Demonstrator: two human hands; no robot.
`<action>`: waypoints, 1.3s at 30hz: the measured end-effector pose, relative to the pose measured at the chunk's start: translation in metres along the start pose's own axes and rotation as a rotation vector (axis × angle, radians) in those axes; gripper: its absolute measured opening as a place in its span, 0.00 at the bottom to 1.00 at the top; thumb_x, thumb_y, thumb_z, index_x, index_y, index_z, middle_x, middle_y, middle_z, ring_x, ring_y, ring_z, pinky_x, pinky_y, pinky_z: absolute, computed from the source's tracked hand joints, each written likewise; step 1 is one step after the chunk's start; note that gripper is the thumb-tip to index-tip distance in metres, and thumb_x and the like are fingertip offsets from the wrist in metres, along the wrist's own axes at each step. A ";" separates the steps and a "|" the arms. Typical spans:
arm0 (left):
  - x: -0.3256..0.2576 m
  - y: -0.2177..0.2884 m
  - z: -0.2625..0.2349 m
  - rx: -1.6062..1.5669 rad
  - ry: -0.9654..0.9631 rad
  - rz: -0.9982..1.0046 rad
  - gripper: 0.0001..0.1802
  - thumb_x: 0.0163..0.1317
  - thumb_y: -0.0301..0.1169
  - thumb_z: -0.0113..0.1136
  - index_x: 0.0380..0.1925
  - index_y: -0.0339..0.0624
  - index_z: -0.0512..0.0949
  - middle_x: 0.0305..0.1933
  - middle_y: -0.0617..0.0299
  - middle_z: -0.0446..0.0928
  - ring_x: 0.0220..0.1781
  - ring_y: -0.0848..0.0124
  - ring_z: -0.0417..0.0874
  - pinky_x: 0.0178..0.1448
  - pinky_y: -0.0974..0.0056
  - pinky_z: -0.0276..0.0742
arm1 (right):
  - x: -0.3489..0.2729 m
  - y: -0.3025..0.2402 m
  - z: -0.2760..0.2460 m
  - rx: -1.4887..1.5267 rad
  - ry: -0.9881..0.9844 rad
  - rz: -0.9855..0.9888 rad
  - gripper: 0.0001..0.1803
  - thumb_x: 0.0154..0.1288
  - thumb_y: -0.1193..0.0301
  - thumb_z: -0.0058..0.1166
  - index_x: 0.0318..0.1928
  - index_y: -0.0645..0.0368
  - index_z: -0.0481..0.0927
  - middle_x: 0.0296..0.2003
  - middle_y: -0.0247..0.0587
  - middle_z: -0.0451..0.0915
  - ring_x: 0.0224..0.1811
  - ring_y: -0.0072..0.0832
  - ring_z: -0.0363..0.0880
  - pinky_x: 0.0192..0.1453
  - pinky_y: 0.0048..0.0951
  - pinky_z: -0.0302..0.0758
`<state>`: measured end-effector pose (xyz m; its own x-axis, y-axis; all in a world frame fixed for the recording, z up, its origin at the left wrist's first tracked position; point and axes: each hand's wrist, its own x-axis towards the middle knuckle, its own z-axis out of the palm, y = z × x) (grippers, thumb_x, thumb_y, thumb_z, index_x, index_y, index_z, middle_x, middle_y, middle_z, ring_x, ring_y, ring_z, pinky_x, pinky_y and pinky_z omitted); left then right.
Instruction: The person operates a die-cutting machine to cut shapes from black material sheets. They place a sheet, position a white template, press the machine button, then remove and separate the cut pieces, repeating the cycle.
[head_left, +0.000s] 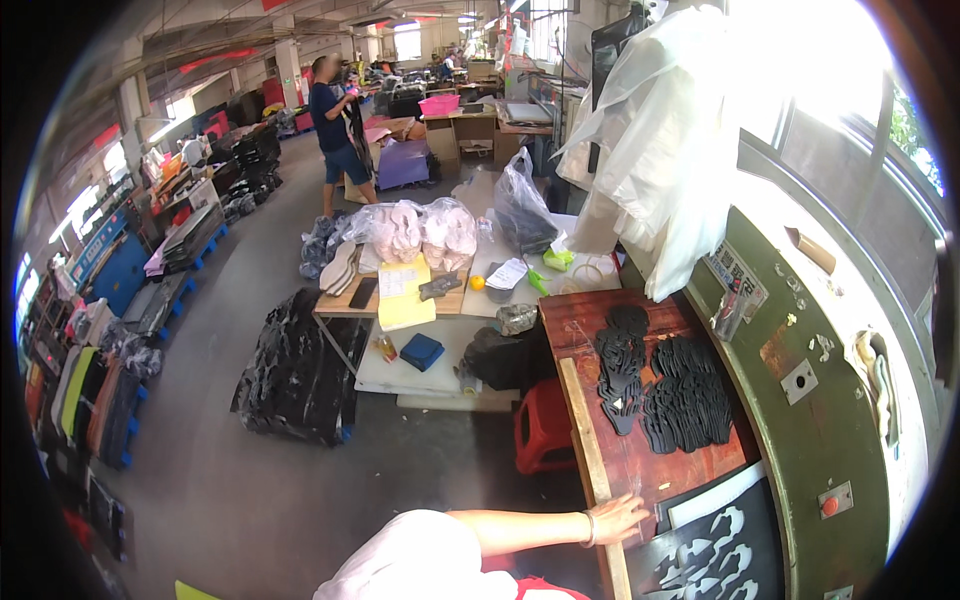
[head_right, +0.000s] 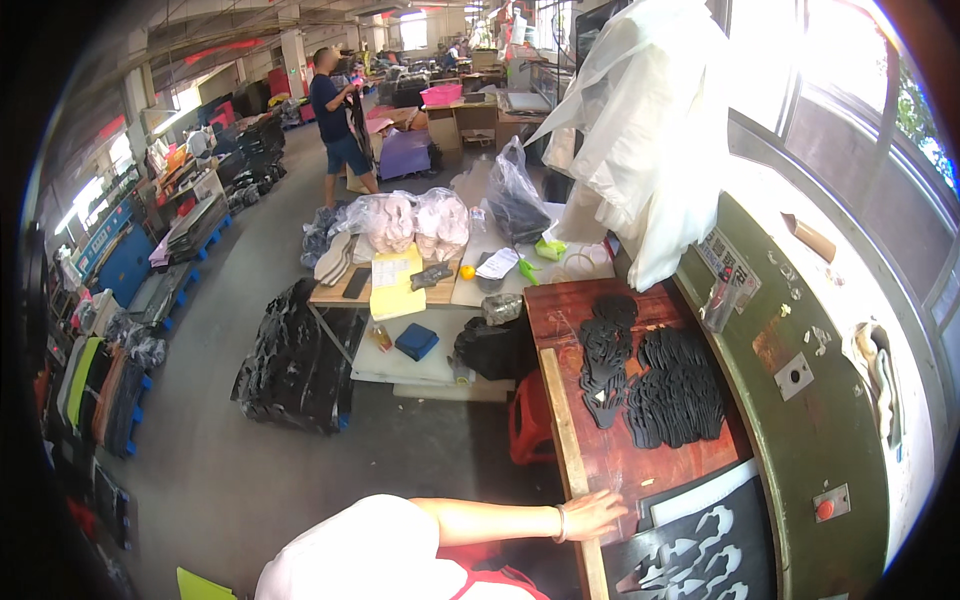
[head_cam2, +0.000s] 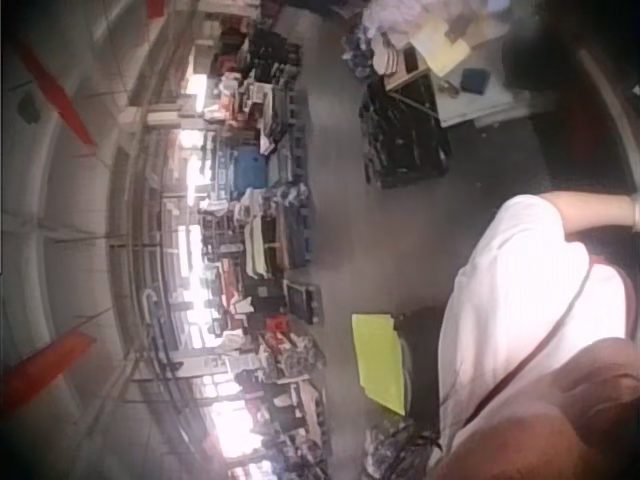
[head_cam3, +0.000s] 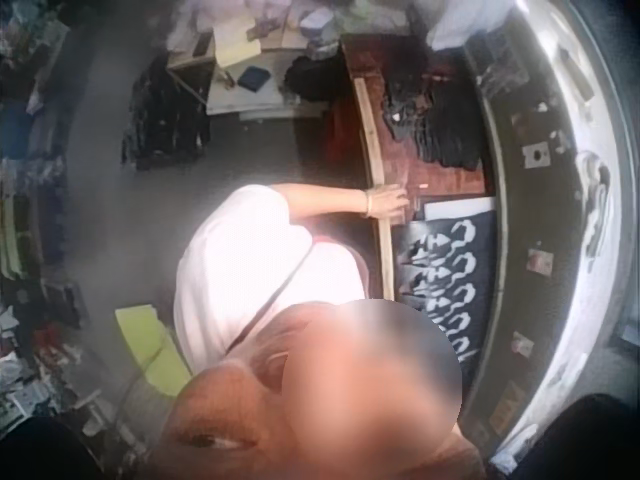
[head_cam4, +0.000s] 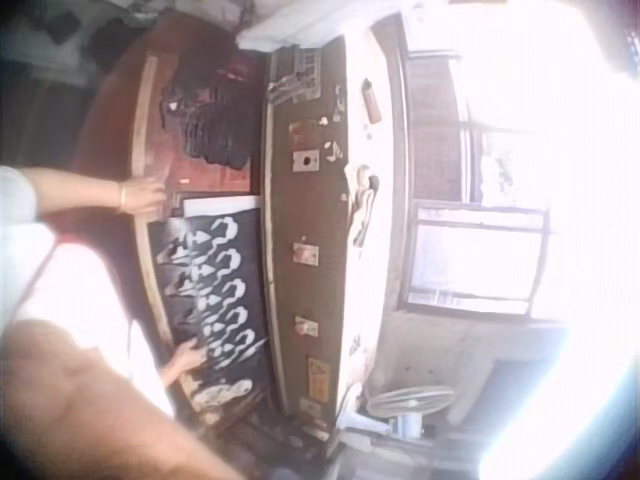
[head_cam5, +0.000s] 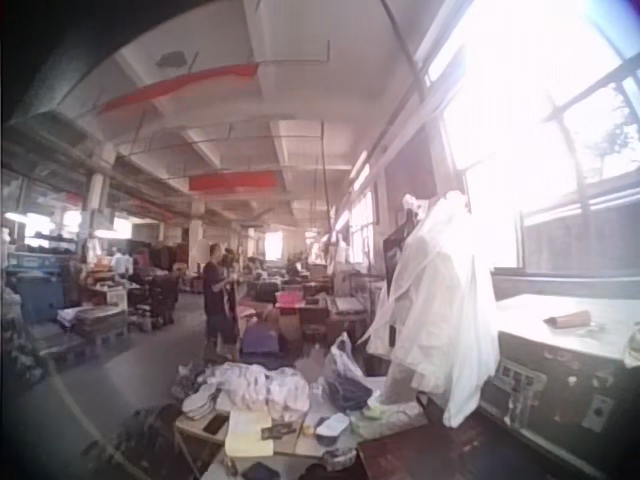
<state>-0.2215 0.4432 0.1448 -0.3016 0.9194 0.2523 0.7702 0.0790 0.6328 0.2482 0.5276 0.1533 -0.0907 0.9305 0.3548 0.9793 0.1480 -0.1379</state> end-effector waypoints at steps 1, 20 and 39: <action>0.001 0.001 0.002 0.046 -0.086 0.004 0.22 0.57 0.36 0.61 0.51 0.42 0.73 0.52 0.52 0.68 0.56 0.55 0.69 0.58 0.53 0.71 | 0.004 0.000 0.000 0.003 -0.066 0.068 0.29 0.57 0.61 0.58 0.53 0.70 0.74 0.46 0.69 0.75 0.47 0.60 0.74 0.56 0.50 0.70; -0.002 0.054 0.015 -0.175 -0.118 -0.271 0.21 0.62 0.39 0.58 0.53 0.42 0.72 0.36 0.54 0.80 0.36 0.57 0.82 0.42 0.55 0.77 | -0.010 0.071 -0.016 0.101 0.112 0.481 0.20 0.59 0.67 0.57 0.50 0.64 0.77 0.47 0.56 0.76 0.52 0.51 0.74 0.57 0.44 0.70; -0.026 0.024 -0.078 -0.431 -0.809 -0.700 0.08 0.65 0.35 0.58 0.33 0.43 0.80 0.29 0.72 0.77 0.30 0.82 0.76 0.34 0.74 0.71 | -0.077 0.082 -0.103 0.527 -0.008 0.484 0.14 0.67 0.69 0.50 0.27 0.65 0.69 0.19 0.38 0.68 0.23 0.25 0.64 0.29 0.32 0.65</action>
<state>-0.2387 0.3912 0.2109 -0.0185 0.7167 -0.6972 0.2739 0.6742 0.6858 0.3539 0.4337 0.2103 0.3283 0.9350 0.1340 0.6927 -0.1419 -0.7071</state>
